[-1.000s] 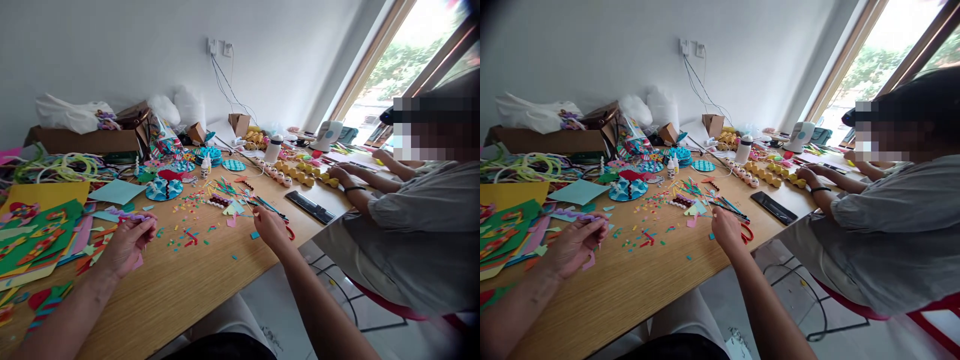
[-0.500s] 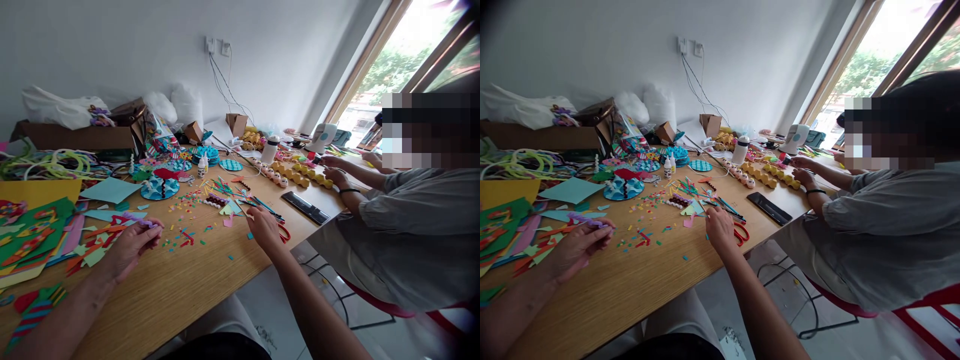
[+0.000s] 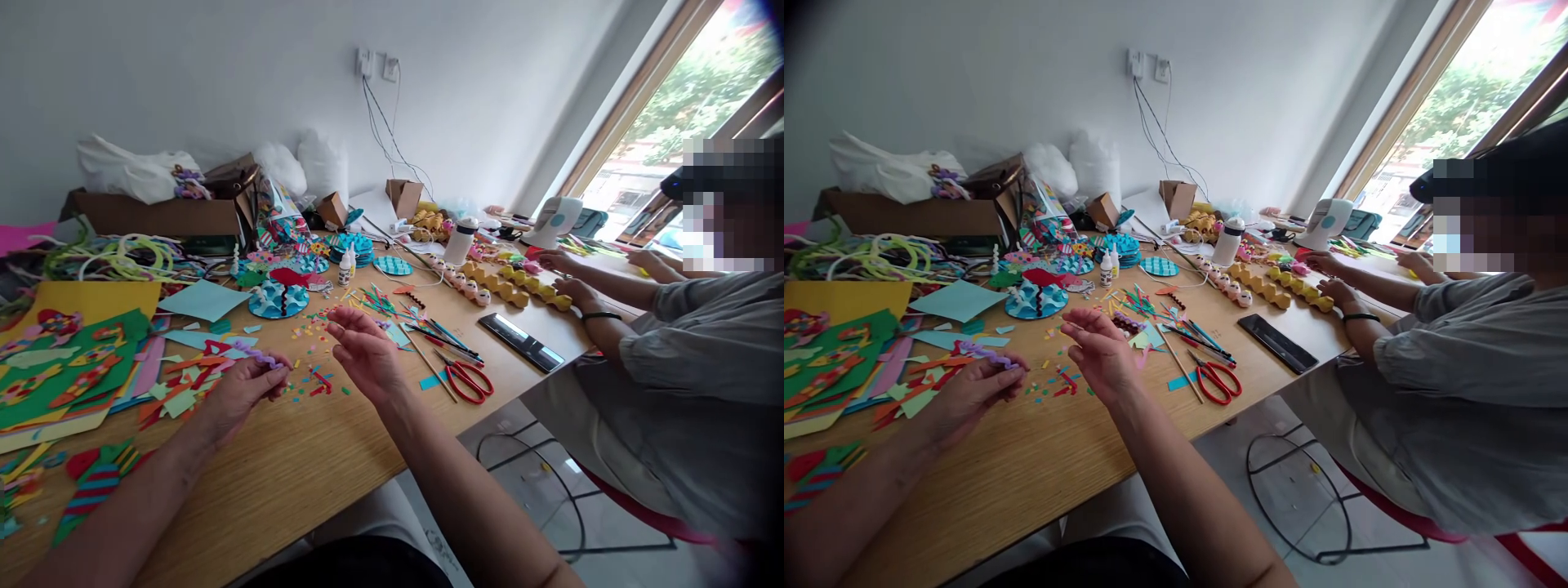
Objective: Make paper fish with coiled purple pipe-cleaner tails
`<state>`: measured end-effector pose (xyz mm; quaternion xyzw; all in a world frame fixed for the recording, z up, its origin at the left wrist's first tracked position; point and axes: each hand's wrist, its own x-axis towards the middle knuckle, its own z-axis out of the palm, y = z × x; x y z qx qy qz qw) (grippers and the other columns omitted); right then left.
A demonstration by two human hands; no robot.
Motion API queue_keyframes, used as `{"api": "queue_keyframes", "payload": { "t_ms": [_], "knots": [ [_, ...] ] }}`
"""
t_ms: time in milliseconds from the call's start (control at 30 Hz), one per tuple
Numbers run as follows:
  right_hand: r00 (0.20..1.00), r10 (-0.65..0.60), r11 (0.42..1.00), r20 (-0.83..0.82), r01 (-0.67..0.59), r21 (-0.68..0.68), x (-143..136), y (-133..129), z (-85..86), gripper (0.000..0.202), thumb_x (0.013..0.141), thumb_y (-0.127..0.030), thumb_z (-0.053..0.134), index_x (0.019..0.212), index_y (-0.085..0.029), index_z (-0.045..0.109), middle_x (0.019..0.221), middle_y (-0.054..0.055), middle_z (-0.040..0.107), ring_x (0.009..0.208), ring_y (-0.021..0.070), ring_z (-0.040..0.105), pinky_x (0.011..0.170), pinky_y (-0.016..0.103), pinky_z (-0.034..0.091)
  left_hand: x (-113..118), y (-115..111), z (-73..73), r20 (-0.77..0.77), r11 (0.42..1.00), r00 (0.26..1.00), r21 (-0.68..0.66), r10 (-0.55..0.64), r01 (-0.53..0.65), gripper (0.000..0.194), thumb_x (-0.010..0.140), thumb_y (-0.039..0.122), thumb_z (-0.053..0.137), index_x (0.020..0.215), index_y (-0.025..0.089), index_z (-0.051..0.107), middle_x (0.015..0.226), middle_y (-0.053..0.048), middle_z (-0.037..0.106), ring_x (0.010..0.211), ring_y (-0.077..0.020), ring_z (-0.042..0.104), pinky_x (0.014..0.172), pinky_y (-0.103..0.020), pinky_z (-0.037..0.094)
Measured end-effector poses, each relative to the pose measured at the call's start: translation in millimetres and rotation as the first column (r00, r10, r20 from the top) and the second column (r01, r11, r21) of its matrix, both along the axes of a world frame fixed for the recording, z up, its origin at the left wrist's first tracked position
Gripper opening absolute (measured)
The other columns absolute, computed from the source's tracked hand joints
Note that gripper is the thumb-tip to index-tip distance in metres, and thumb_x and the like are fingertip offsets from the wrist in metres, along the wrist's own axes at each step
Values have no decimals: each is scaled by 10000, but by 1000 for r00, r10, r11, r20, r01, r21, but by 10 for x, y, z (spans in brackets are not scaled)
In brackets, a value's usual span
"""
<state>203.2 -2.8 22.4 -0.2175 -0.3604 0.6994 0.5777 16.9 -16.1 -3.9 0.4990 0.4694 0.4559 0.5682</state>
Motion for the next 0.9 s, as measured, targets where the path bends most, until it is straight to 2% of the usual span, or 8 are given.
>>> {"api": "queue_keyframes", "payload": {
  "t_ms": [167, 300, 400, 500, 600, 700, 800, 900],
  "knots": [
    [996, 91, 983, -2, -90, 159, -34, 41, -45, 351, 555, -46, 637, 835, -254, 596, 1079, -14, 611, 987, 151, 547, 532, 168, 376, 27, -37, 27, -82, 996, 993, -48, -85, 81, 272, 587, 383, 719, 723, 175, 609, 573, 32, 541, 518, -99, 457, 481, -206, 353],
    [983, 186, 945, -3, -178, 273, -23, 49, -49, 346, 592, -51, 647, 852, -279, 636, 1105, -42, 597, 1069, 141, 517, 654, 186, 419, 26, -52, 12, -133, 984, 976, -63, -175, 168, 254, 628, 388, 683, 727, 172, 593, 542, 42, 514, 508, -93, 438, 495, -207, 350],
    [976, 210, 935, 60, -218, 279, -5, 55, -53, 283, 608, -86, 651, 836, -254, 653, 1084, -20, 605, 1085, 153, 508, 743, 221, 424, 19, -40, -14, -142, 985, 976, -53, -167, 161, 252, 633, 382, 674, 741, 171, 591, 543, 37, 521, 512, -98, 443, 497, -211, 348],
    [960, 153, 957, 236, -203, 206, -7, 83, -92, 184, 647, -147, 647, 816, -218, 652, 965, 1, 635, 930, 132, 560, 723, 231, 422, 25, -25, -31, -142, 986, 976, -46, -167, 162, 265, 625, 390, 675, 745, 168, 592, 541, 35, 520, 507, -101, 444, 493, -218, 349],
    [871, 97, 965, 482, -201, 169, -60, 107, -141, 93, 694, -175, 618, 786, -174, 635, 796, -11, 622, 715, 86, 544, 672, 221, 410, 45, -19, -32, -156, 983, 970, -30, -186, 183, 266, 622, 396, 674, 721, 168, 581, 532, 40, 499, 500, -101, 434, 487, -223, 346],
    [753, 39, 947, 657, -237, 216, -162, 104, -164, 75, 717, -201, 610, 773, -151, 605, 694, -28, 573, 622, 76, 502, 610, 215, 393, 61, -19, -27, -172, 987, 972, 0, -160, 162, 262, 624, 402, 660, 697, 164, 578, 536, 37, 491, 499, -103, 429, 483, -228, 344],
    [596, -110, 913, 796, -256, 318, -280, 93, -169, 72, 714, -180, 615, 779, -152, 600, 673, -31, 556, 599, 77, 477, 565, 204, 366, 65, -16, -34, -186, 993, 975, -1, -118, 120, 243, 621, 389, 635, 625, 158, 561, 525, 29, 490, 489, -105, 423, 471, -234, 334],
    [444, -286, 856, 849, -279, 435, -388, 107, -183, 92, 675, -137, 638, 758, -158, 603, 687, -31, 547, 612, 77, 461, 553, 192, 339, 68, -5, -67, -238, 995, 967, -5, -95, 96, 188, 597, 320, 600, 533, 166, 515, 481, 29, 478, 465, -105, 412, 461, -237, 315]
  ]
}}
